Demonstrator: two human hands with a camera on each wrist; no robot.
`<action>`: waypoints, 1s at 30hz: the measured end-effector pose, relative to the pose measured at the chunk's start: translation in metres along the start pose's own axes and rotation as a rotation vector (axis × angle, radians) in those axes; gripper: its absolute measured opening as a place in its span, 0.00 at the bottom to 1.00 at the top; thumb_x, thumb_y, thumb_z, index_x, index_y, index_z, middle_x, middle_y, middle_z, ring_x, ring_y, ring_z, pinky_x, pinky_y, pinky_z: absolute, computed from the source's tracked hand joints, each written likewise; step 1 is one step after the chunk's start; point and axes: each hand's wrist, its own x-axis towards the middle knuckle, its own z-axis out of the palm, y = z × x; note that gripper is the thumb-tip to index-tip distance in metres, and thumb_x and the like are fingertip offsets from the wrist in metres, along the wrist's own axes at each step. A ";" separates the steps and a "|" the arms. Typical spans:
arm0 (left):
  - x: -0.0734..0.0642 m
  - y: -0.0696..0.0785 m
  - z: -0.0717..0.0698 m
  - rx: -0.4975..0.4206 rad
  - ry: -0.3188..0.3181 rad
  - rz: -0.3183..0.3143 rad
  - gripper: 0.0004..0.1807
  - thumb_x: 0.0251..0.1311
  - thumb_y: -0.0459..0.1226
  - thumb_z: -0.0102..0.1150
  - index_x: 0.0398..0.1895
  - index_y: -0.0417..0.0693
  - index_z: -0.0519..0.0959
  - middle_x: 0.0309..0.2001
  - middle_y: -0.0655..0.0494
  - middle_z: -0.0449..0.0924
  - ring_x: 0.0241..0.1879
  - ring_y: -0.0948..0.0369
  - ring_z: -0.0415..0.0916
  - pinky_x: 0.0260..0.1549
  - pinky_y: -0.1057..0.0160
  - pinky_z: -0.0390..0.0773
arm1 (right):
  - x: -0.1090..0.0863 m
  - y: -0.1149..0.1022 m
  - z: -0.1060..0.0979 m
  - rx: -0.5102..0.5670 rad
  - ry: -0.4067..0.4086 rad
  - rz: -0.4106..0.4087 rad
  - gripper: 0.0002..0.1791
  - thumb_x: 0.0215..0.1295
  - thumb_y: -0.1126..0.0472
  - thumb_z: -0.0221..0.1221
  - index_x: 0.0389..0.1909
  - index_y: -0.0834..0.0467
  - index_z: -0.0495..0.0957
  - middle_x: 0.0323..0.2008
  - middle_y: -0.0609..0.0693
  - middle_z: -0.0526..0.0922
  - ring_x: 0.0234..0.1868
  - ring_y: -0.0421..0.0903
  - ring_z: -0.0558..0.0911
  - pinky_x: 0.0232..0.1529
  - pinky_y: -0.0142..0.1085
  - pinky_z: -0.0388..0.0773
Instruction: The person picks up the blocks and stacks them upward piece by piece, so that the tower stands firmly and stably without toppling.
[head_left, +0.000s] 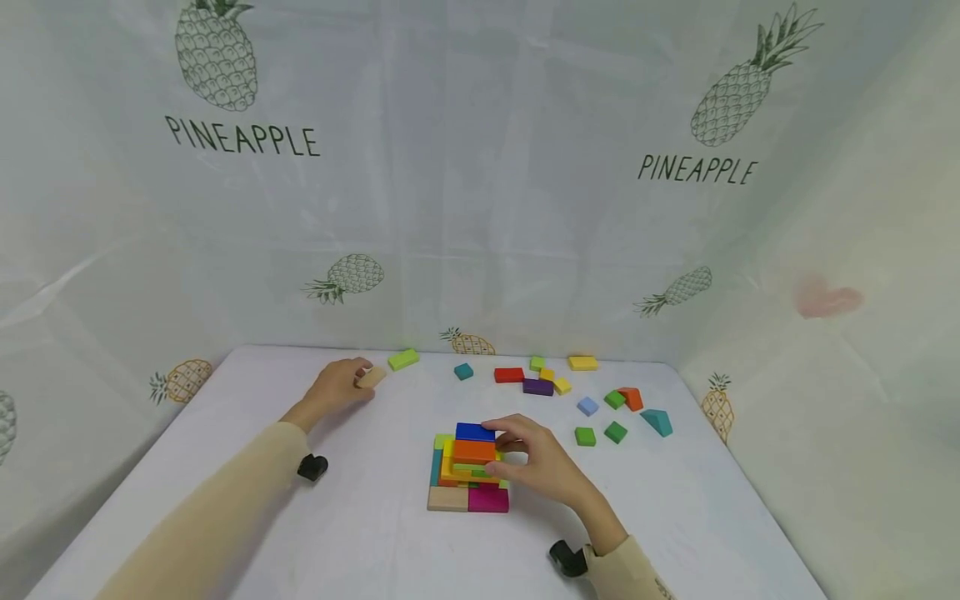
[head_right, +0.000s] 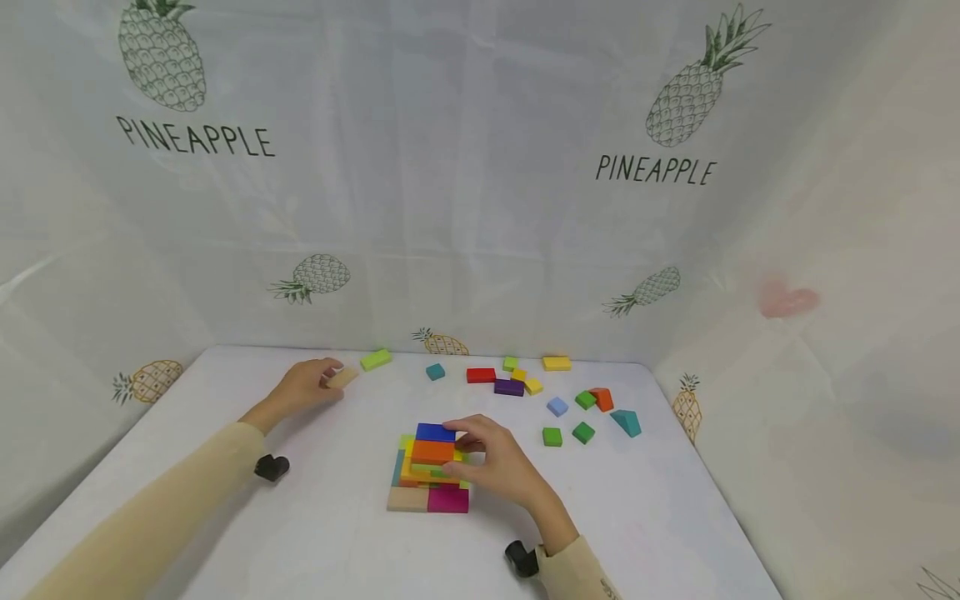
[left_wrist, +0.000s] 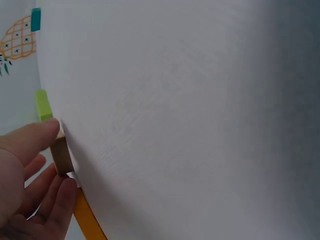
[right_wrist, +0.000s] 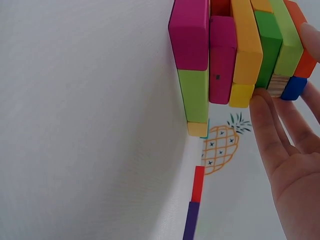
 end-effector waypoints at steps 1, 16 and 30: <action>0.000 -0.001 0.001 0.010 0.001 0.000 0.31 0.64 0.35 0.72 0.68 0.34 0.76 0.57 0.35 0.83 0.55 0.41 0.81 0.57 0.39 0.80 | 0.000 -0.001 0.000 -0.001 0.000 0.001 0.30 0.68 0.52 0.73 0.70 0.47 0.78 0.62 0.47 0.81 0.57 0.46 0.85 0.62 0.48 0.83; -0.014 0.016 0.004 0.042 -0.037 0.075 0.21 0.62 0.30 0.70 0.59 0.36 0.83 0.45 0.45 0.85 0.44 0.51 0.79 0.51 0.45 0.80 | 0.000 0.002 0.001 0.000 0.001 -0.012 0.30 0.68 0.52 0.73 0.70 0.47 0.78 0.62 0.48 0.81 0.56 0.46 0.85 0.61 0.48 0.84; -0.037 0.101 0.003 0.003 -0.045 0.320 0.19 0.66 0.36 0.73 0.60 0.50 0.85 0.49 0.61 0.86 0.45 0.61 0.78 0.51 0.54 0.85 | 0.001 -0.004 0.000 0.003 0.015 0.025 0.34 0.65 0.51 0.75 0.71 0.47 0.76 0.63 0.42 0.80 0.60 0.47 0.84 0.62 0.49 0.83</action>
